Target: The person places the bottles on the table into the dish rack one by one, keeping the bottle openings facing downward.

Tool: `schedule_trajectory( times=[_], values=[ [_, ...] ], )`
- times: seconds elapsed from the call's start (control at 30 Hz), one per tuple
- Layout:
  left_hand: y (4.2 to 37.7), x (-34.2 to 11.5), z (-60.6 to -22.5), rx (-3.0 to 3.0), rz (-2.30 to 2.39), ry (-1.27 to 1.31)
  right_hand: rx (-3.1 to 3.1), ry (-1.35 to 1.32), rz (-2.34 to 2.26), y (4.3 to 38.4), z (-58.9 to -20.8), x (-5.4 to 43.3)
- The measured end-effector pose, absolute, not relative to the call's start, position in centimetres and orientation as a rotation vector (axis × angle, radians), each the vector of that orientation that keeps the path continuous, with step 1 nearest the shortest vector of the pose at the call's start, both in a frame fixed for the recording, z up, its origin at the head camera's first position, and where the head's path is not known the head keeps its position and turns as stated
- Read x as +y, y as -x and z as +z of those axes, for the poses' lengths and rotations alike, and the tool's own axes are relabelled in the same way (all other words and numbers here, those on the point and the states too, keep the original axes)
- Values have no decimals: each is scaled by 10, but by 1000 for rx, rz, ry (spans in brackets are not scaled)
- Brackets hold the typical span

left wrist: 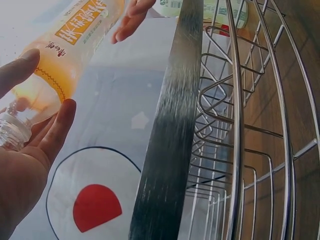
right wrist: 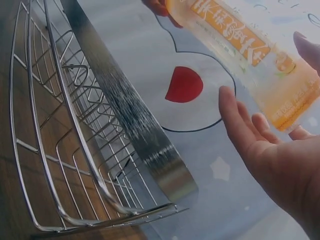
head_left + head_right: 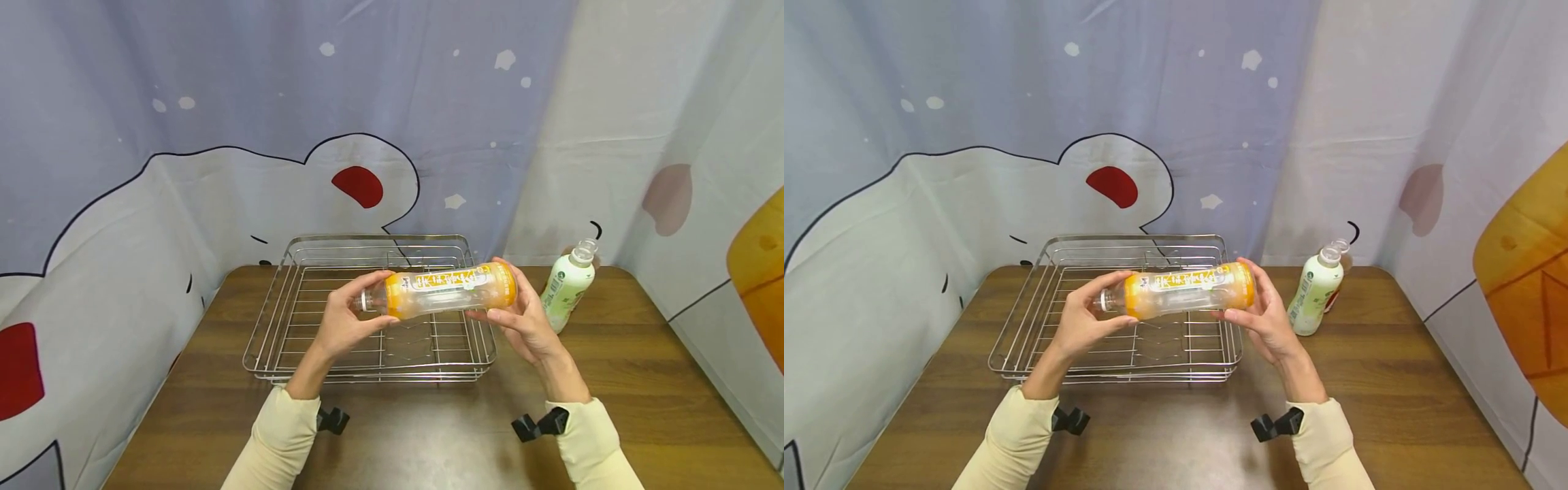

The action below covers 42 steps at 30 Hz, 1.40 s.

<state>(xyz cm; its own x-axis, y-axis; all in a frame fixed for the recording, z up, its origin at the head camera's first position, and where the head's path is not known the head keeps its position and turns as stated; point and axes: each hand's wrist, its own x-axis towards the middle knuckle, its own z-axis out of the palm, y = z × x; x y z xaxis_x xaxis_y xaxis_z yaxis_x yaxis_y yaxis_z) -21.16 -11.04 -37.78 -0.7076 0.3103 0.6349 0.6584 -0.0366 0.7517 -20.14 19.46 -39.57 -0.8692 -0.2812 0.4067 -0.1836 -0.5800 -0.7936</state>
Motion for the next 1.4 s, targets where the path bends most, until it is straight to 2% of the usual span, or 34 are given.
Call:
schedule_trajectory(
  times=[1.4],
  values=[
    [217, -113, -380, -2010, -1745, 1044, 1522, 777, -2625, 205, -385, 194]
  ],
)
